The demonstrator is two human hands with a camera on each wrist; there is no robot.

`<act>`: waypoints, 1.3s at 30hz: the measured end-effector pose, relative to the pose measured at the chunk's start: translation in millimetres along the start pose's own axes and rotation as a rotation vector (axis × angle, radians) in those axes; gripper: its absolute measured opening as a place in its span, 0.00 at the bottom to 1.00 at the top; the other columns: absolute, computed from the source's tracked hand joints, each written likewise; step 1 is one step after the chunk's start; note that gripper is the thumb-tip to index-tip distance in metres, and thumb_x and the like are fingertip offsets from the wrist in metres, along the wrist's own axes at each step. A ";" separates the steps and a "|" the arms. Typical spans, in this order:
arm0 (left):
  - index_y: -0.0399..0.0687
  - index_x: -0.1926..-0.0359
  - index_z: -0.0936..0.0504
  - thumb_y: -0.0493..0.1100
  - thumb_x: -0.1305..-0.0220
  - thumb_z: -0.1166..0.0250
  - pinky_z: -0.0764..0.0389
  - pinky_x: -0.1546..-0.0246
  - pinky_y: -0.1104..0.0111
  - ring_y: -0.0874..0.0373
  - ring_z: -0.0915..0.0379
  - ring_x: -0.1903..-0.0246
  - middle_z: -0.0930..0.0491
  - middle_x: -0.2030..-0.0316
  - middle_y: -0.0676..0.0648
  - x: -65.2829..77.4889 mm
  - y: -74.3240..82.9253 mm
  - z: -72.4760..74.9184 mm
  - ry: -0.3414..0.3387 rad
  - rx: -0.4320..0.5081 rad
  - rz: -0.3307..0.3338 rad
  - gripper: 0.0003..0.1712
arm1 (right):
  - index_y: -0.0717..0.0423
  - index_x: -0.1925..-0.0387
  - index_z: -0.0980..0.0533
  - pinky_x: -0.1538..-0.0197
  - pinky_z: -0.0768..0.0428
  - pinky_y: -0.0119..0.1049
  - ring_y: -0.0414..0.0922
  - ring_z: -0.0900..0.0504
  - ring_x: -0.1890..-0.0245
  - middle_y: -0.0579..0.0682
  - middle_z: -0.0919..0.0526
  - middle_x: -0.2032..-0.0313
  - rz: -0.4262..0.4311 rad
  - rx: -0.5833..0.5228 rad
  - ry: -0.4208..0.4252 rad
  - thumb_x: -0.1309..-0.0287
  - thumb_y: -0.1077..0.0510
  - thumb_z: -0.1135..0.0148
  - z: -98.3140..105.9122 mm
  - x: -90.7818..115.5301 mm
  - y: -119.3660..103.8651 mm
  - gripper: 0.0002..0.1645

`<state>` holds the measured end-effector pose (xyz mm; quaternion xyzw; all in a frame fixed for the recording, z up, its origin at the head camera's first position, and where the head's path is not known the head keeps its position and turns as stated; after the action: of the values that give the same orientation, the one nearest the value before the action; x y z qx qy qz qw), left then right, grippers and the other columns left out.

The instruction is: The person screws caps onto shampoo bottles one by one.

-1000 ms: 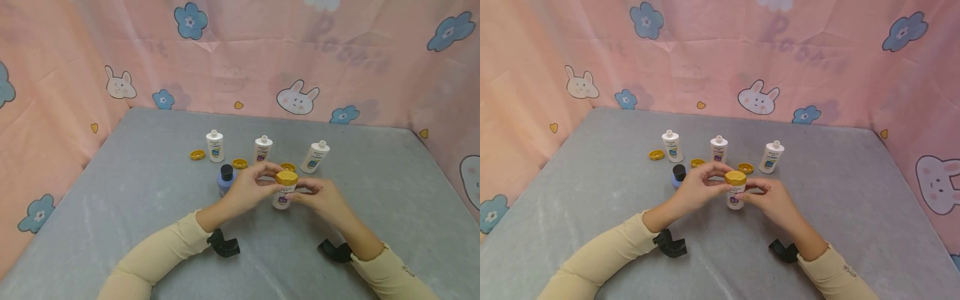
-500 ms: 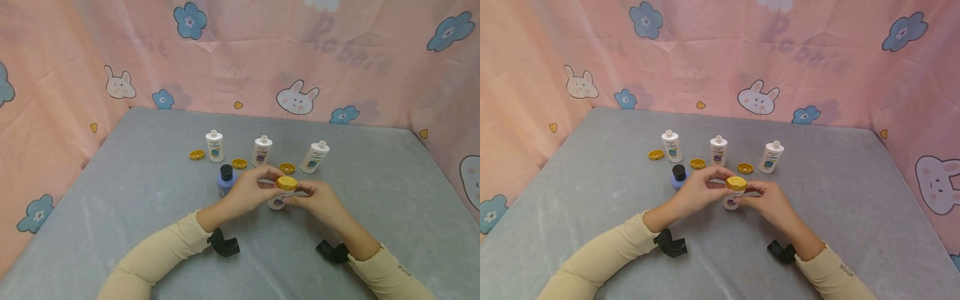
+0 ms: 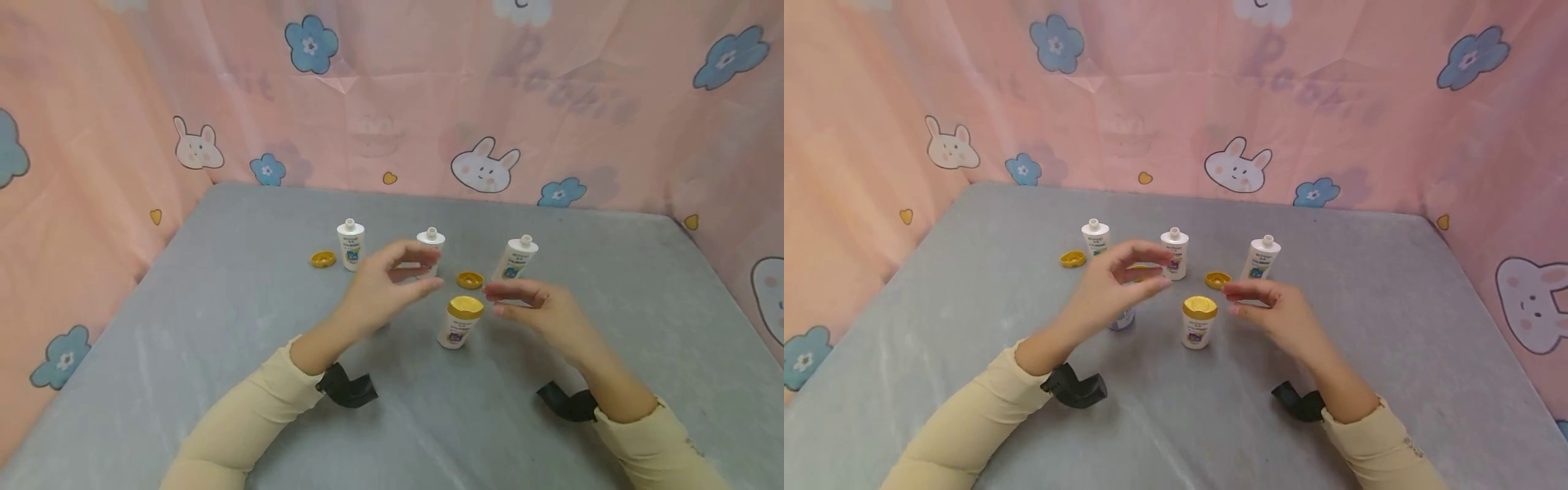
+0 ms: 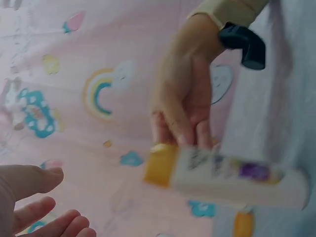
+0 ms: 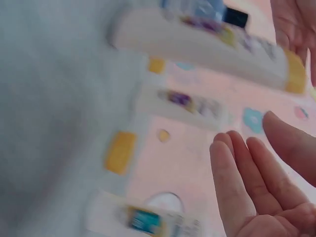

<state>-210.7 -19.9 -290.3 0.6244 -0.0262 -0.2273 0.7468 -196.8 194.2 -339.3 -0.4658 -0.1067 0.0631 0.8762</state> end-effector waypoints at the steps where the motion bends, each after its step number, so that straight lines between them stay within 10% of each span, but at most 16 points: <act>1: 0.39 0.46 0.20 0.34 0.39 0.30 0.20 0.41 0.68 0.50 0.21 0.43 0.19 0.46 0.41 -1.0 4.2 9.5 0.027 0.002 -0.011 0.20 | 0.56 0.39 0.23 0.35 0.23 0.48 0.53 0.27 0.33 0.56 0.20 0.39 -0.007 0.002 0.011 0.35 0.48 0.35 5.8 -0.9 -3.4 0.27; 7: 0.42 0.41 0.23 0.36 0.38 0.30 0.24 0.36 0.65 0.53 0.25 0.38 0.23 0.40 0.44 -0.5 9.0 62.5 0.129 -0.112 0.030 0.24 | 0.51 0.40 0.23 0.31 0.30 0.58 0.41 0.25 0.37 0.49 0.18 0.40 0.011 -0.010 0.027 0.37 0.42 0.35 29.1 -18.1 -39.0 0.29; 18: 0.41 0.39 0.25 0.39 0.39 0.29 0.27 0.32 0.62 0.51 0.29 0.35 0.25 0.37 0.45 4.3 -17.7 124.6 0.224 -0.252 0.160 0.27 | 0.50 0.45 0.18 0.38 0.24 0.32 0.33 0.18 0.48 0.34 0.13 0.54 0.145 -0.134 0.074 0.41 0.49 0.29 45.3 -70.1 -115.5 0.22; 39: 0.44 0.36 0.26 0.45 0.36 0.30 0.28 0.31 0.56 0.48 0.31 0.33 0.26 0.35 0.43 2.8 -64.3 161.2 0.229 -0.328 0.294 0.29 | 0.57 0.40 0.23 0.31 0.27 0.37 0.44 0.21 0.39 0.51 0.19 0.40 0.127 -0.226 -0.098 0.38 0.59 0.33 3.1 -142.9 -171.8 0.25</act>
<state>-280.0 -176.8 -316.5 0.5059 0.0053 -0.0452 0.8614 -334.2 70.9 -213.4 -0.5637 -0.1262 0.1286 0.8061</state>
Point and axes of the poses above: each hand's wrist, its own x-axis away from the middle knuckle, its own z-axis out of the back of the hand, y = z × x, the point moved 8 cm from there along -x, towards the middle knuckle
